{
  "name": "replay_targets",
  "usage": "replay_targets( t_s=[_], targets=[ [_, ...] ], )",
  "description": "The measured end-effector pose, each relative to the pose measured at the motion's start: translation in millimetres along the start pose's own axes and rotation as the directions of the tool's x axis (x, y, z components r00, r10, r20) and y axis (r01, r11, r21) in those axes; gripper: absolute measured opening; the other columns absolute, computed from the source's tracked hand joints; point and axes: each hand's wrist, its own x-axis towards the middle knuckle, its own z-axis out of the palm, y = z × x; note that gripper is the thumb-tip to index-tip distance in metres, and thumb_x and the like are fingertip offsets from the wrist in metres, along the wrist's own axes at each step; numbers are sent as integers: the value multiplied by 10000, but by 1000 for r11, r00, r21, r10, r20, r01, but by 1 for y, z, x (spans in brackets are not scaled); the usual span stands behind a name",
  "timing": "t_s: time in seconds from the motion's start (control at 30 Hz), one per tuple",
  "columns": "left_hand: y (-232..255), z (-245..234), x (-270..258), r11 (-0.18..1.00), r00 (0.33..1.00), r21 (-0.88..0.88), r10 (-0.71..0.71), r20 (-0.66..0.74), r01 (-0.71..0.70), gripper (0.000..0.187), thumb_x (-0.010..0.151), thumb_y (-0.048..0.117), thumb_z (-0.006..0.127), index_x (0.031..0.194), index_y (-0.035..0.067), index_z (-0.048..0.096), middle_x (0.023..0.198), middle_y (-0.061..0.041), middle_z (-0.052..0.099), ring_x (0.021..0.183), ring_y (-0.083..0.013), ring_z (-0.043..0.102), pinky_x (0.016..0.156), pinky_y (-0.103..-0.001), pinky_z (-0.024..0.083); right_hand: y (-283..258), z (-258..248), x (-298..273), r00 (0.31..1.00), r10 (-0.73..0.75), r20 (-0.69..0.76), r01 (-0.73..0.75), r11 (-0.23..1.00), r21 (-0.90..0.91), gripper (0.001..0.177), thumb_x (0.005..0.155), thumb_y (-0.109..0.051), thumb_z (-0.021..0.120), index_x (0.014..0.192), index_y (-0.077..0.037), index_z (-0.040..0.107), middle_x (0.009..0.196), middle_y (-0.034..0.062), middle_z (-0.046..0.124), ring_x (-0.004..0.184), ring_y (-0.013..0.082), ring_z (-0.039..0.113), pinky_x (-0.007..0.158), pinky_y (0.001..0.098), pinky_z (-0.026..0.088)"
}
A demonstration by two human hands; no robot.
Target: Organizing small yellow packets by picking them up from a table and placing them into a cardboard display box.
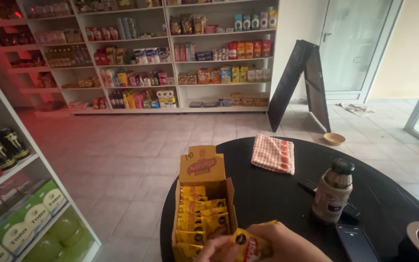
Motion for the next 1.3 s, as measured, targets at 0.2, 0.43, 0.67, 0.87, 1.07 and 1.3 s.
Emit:
replay_targets(
  t_s=[0.2, 0.43, 0.67, 0.87, 1.07, 1.3],
  targets=[
    [-12, 5, 15, 887, 996, -456, 86, 17, -69, 444, 867, 148, 819, 1306, 144, 751, 1419, -43, 767, 1342, -216, 698, 1085, -373, 588, 3, 5, 1, 990, 75, -117, -80, 996, -35, 189, 821, -243, 883, 975, -201, 781, 942, -99, 805, 818, -23, 742, 696, 130, 554],
    [3, 7, -13, 780, 992, -616, 58, -111, -114, 605, 729, -36, 923, 1303, 82, 773, 1210, -166, 860, 1089, -297, 814, 975, -381, 623, -16, 5, -9, 986, 140, -86, -135, 989, 66, 197, 855, -236, 882, 1021, -164, 805, 936, -61, 809, 819, -4, 743, 702, 136, 545],
    [-1, 9, -15, 927, 985, -348, 96, -146, -142, 602, 710, 236, 962, 1277, 232, 760, 1205, -14, 899, 1103, -159, 831, 997, -262, 587, 21, 10, 12, 996, 3, -91, 9, 992, 123, 162, 928, -191, 871, 881, -107, 740, 766, -21, 653, 677, 49, 563, 635, 202, 410],
    [-1, 12, -20, 810, 973, -550, 106, -205, -205, 441, 782, 62, 887, 1215, 72, 805, 1173, -133, 898, 1090, -232, 840, 915, -331, 664, 5, 12, -4, 993, 55, -104, -37, 986, 165, 140, 930, -162, 857, 877, -93, 747, 764, -14, 674, 662, 51, 581, 602, 199, 404],
    [-14, 24, -17, 730, 831, -467, 251, -496, -499, 345, 669, 33, 954, 1011, 25, 907, 778, -212, 931, 597, -277, 842, 501, -348, 623, 12, 15, 2, 981, -34, -190, 77, 971, 225, 97, 845, -106, 862, 919, -100, 799, 868, -21, 825, 727, 50, 666, 657, 204, 519],
    [6, 19, -29, 751, 886, -543, 118, -448, -374, 332, 745, 96, 885, 1068, 18, 882, 806, -208, 875, 683, -282, 779, 582, -362, 596, 25, 14, 13, 982, -2, -188, 57, 955, 290, 332, 818, -86, 842, 1137, -145, 772, 1027, 46, 912, 841, 139, 868, 655, 218, 672]
  ],
)
